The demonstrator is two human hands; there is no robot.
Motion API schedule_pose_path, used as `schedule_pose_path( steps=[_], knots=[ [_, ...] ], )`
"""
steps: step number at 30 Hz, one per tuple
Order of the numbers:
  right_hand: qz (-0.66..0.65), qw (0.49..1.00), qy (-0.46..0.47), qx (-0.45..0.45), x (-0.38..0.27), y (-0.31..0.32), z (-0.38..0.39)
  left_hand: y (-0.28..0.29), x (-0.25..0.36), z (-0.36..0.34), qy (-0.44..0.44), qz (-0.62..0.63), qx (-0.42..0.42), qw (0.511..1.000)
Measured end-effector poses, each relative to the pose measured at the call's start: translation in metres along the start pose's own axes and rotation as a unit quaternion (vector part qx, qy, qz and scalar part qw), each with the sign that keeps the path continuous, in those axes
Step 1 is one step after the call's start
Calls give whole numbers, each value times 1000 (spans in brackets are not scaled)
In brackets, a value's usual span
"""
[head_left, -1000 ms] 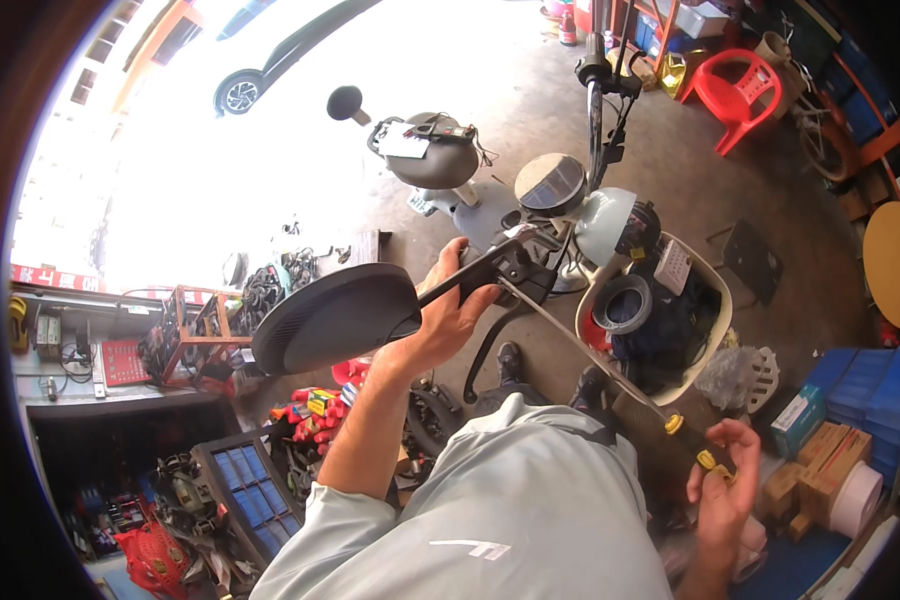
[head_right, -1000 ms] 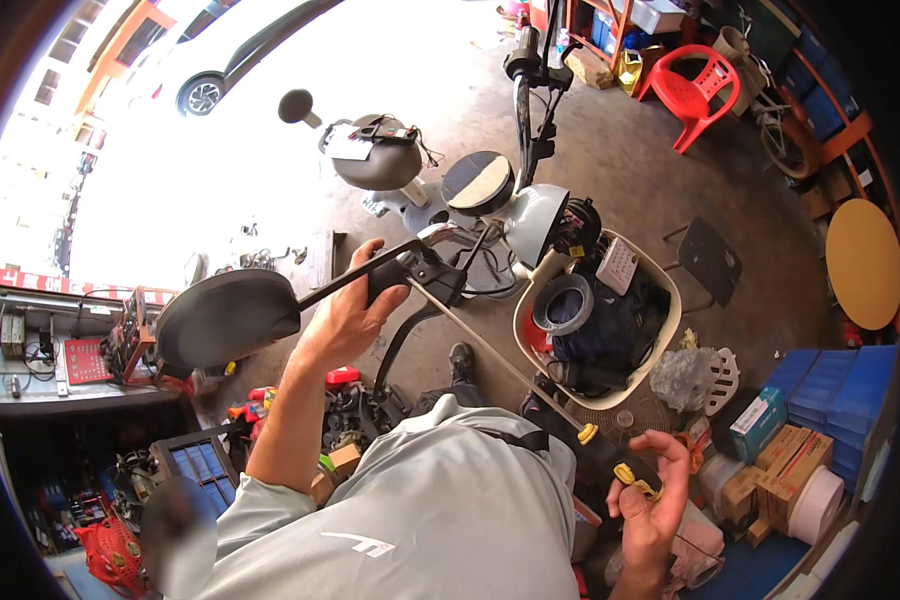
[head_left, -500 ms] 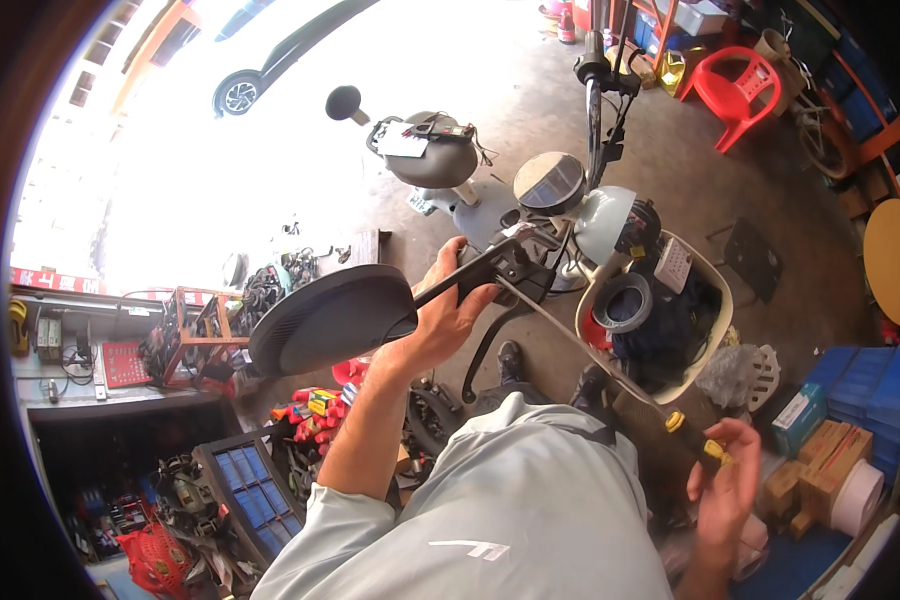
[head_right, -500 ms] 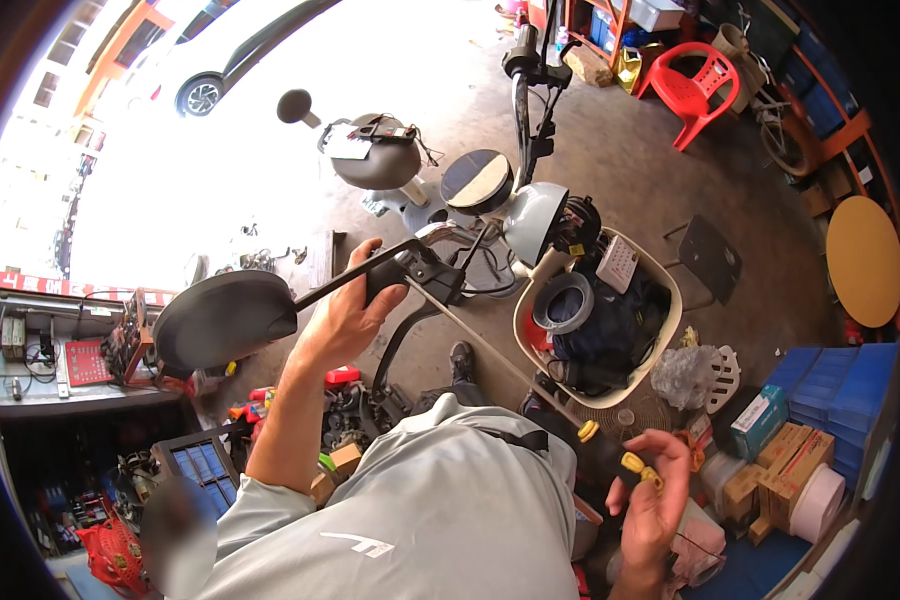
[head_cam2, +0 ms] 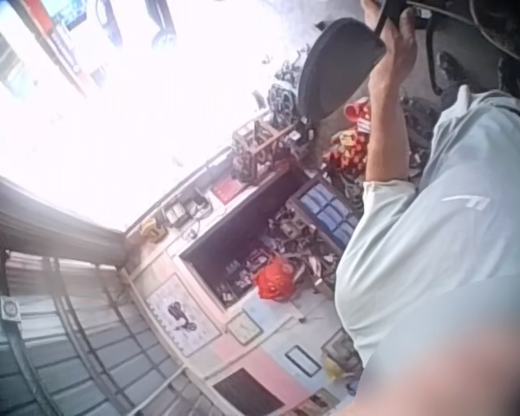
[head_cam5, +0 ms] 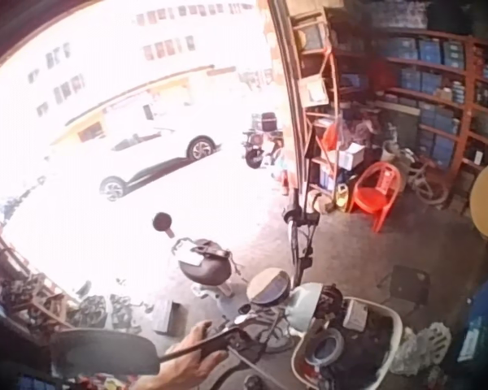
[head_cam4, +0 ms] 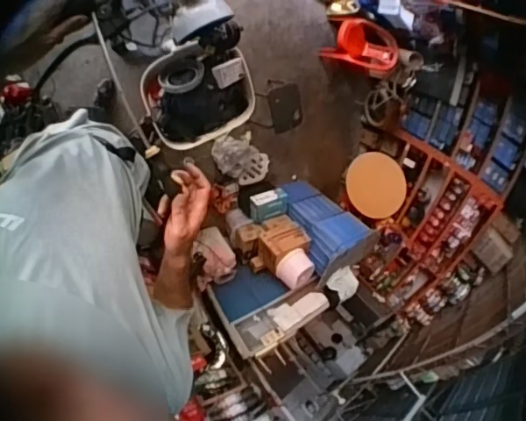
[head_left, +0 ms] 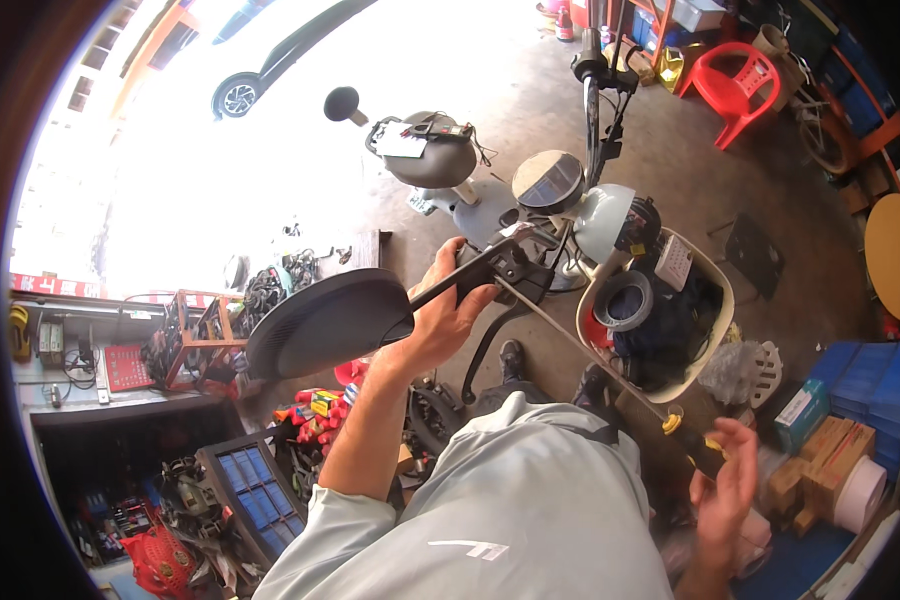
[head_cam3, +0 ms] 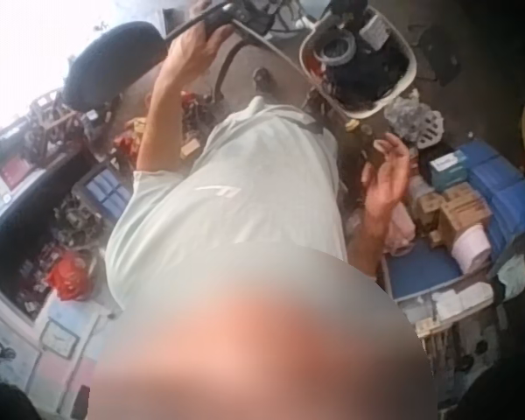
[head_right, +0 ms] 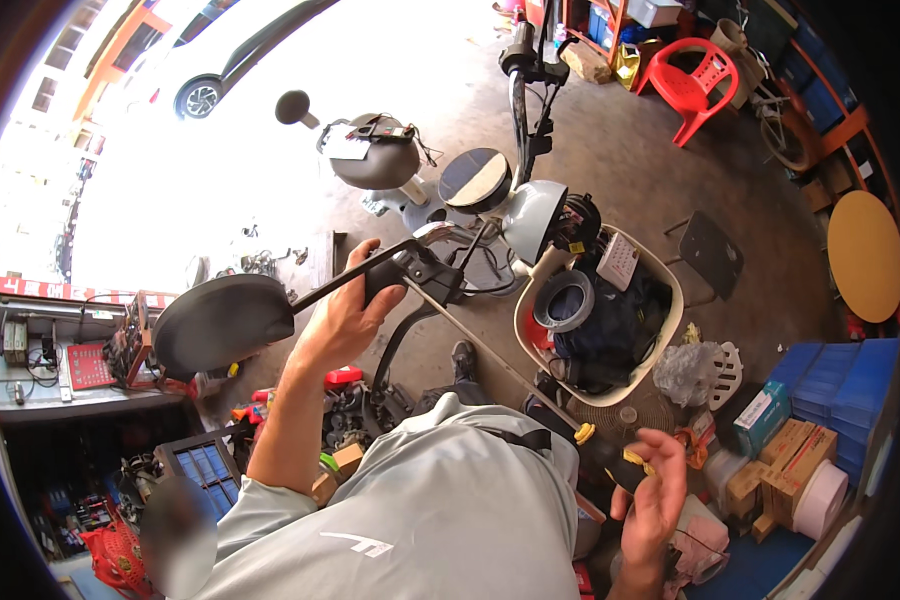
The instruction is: Repairing and assembling the handlebar and throttle assembly of a motorcycle.
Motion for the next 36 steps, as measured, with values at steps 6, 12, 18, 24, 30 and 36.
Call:
schedule_pose_path(
  steps=[6,12,18,24,30,36],
  knots=[
    [94,991,-82,39,5,7,4,1,1,0,-19,-18,17,1000],
    [128,989,-42,66,-1,5,6,1,0,0,-25,-20,19,999],
    [72,995,13,63,-9,-4,3,-2,0,-1,9,-19,-3,1000],
    [67,997,10,45,-3,-5,2,1,1,0,-2,-16,2,1000],
    [66,993,-95,29,3,1,3,2,4,2,-13,-10,10,1000],
    [142,988,2,64,-4,1,6,1,8,1,-21,-8,11,1000]
  ],
)
Point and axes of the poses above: each hand's wrist, its own z-axis away from the middle knuckle, its own y-axis out of the back of the hand, x = y × z, the point moved 6 cm from there along -z, towards the middle knuckle, and after that the axes turned 11 degrees about z, right-handed, at the moved point
